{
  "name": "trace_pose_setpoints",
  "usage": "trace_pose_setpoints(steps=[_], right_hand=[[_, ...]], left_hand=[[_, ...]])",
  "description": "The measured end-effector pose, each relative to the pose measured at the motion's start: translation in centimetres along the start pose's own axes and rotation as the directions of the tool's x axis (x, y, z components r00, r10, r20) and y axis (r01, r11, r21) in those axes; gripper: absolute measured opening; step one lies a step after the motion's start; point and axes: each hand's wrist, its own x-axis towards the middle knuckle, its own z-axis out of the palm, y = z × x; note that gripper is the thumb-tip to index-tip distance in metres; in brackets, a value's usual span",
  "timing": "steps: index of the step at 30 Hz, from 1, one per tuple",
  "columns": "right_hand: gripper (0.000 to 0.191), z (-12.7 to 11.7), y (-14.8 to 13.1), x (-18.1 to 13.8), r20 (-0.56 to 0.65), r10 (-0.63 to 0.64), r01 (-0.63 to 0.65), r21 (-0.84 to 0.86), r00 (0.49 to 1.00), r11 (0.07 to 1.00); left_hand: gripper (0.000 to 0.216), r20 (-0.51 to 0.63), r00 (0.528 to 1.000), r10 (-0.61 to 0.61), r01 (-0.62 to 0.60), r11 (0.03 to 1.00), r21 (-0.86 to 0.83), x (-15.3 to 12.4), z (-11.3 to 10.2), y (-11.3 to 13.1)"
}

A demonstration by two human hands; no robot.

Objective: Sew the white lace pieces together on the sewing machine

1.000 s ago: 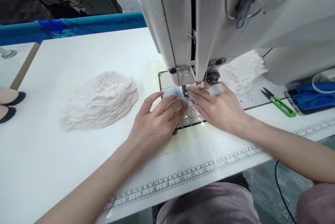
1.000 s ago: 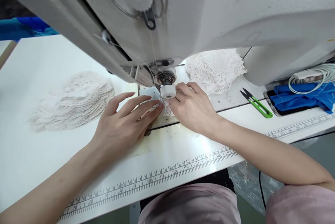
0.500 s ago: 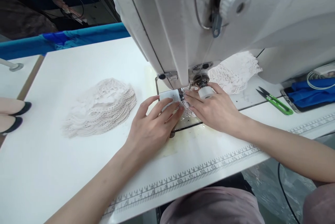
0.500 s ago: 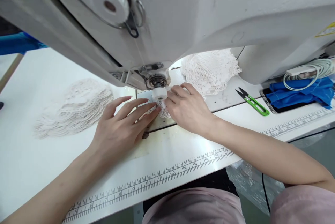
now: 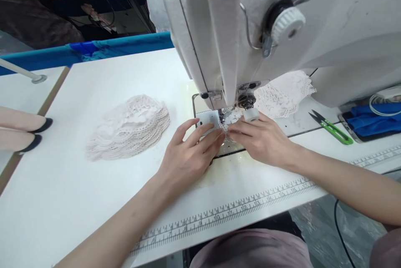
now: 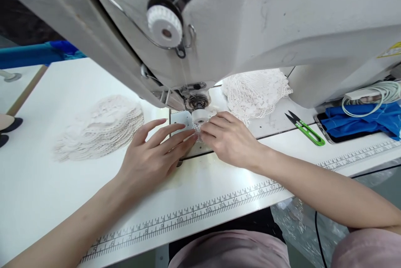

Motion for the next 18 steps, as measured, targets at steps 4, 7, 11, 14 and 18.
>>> trace_pose_setpoints(steps=[4,7,11,14,18], right_hand=[[0.03,-0.13,-0.06,-0.08,0.024,0.013,-0.013,0.012,1.0,1.0],[0.028,-0.13,-0.06,-0.18,0.028,0.014,-0.015,0.026,0.999,1.0],[0.027,-0.1,0.01,-0.28,0.025,0.014,-0.015,0.044,1.0,0.999],[0.028,-0.02,0.06,-0.27,0.023,0.014,-0.015,0.043,1.0,0.999],[0.029,0.14,0.19,-0.19,0.018,0.015,-0.015,0.024,1.0,1.0]], left_hand=[[0.027,0.016,1.0,-0.008,0.008,1.0,-0.002,-0.06,-0.22,0.13],[0.026,0.011,1.0,-0.013,0.013,1.0,0.008,-0.06,-0.19,0.16],[0.027,0.006,1.0,-0.012,0.012,1.0,-0.012,-0.03,-0.13,0.1],[0.028,0.007,1.0,-0.013,0.013,1.0,-0.018,-0.07,0.0,0.01],[0.029,0.007,0.999,-0.032,0.032,0.999,-0.004,-0.21,0.39,-0.19]])
